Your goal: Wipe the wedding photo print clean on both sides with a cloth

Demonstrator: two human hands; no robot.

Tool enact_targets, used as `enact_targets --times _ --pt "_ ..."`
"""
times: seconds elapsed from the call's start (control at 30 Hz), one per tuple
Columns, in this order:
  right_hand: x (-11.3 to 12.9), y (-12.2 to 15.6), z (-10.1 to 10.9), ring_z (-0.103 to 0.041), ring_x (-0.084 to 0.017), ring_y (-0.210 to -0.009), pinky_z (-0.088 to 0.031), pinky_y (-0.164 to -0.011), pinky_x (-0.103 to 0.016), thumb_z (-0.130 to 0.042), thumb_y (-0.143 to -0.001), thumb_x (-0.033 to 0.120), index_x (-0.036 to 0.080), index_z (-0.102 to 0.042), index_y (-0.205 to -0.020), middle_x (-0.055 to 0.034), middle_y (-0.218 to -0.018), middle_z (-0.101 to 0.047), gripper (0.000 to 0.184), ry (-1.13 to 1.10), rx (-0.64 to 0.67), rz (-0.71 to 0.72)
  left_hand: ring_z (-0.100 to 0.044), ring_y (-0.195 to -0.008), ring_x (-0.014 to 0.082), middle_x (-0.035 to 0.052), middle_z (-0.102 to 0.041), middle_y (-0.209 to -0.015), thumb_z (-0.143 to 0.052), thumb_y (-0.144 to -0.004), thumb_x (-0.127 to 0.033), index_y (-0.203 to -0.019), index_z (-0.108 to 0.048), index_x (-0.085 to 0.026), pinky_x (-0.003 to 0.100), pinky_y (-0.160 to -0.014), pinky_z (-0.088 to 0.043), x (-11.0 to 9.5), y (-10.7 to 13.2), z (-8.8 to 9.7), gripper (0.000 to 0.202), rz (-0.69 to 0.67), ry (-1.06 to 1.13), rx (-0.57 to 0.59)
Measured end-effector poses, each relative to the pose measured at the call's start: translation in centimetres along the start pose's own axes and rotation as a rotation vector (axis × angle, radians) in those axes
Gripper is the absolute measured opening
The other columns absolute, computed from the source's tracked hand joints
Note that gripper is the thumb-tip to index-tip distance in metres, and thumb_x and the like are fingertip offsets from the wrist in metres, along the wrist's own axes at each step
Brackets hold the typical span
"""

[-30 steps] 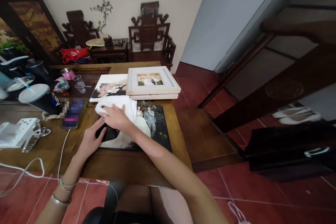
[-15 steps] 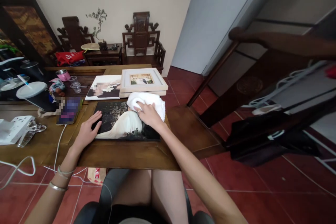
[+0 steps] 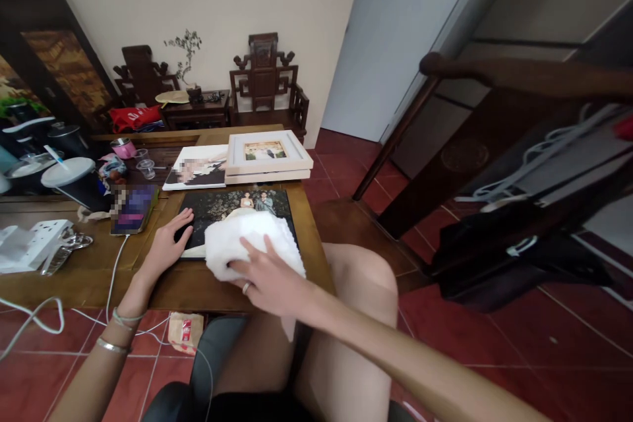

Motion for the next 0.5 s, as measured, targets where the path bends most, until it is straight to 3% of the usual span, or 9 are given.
enact_targets --times 0.13,0.3,0.4,0.5 --pt "-4.6 -3.0 2.9 -0.043 -0.032 -0.134 -0.027 -0.109 -0.056 -0.037 -0.098 0.023 0.017 -0.061 -0.119 -0.0123 -0.128 -0.063 0.032 0.075 -0.020 -0.094 -0.052 -0.130 0.0277 0.0183 -0.061 -0.133 -0.046 -0.093 -0.034 -0.116 -0.066 -0.010 0.049 -0.112 -0.039 0.0 0.0 -0.1 0.039 -0.028 -0.013 0.004" --pt "-9.1 -6.0 5.6 -0.064 -0.031 -0.101 -0.045 -0.090 -0.044 -0.038 -0.096 0.024 0.015 -0.062 -0.113 -0.0133 -0.094 -0.071 0.031 0.115 -0.028 -0.173 -0.052 -0.130 0.0269 0.0160 -0.061 -0.133 -0.045 -0.093 -0.032 -0.116 -0.066 -0.014 0.051 -0.111 -0.040 0.1 0.1 -0.1 0.036 -0.037 -0.015 0.001" --pt "-8.9 -5.5 5.1 -0.060 -0.035 -0.113 -0.045 -0.091 -0.047 -0.039 -0.093 0.018 0.014 -0.063 -0.110 -0.0175 -0.100 -0.069 0.030 0.131 -0.032 -0.205 -0.052 -0.130 0.0270 0.0168 -0.061 -0.133 -0.045 -0.093 -0.032 -0.116 -0.065 -0.013 0.050 -0.111 -0.040 0.1 0.1 -0.2 0.036 -0.037 -0.017 -0.007" --pt "-6.4 -3.5 3.4 -0.042 -0.039 -0.134 -0.041 -0.098 -0.057 -0.043 -0.089 0.012 0.015 -0.066 -0.108 -0.0209 -0.113 -0.066 0.030 0.138 0.000 -0.219 -0.052 -0.130 0.0269 0.0162 -0.061 -0.133 -0.045 -0.093 -0.032 -0.116 -0.065 -0.013 0.050 -0.111 -0.040 0.1 0.0 -0.3 0.036 -0.033 -0.026 -0.020"
Point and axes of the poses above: each hand's wrist, its own y-axis away from the middle knuckle, its own z-axis out of the back of the hand, x = y × z, the point moved 4 cm from there along -y, towards the middle knuckle
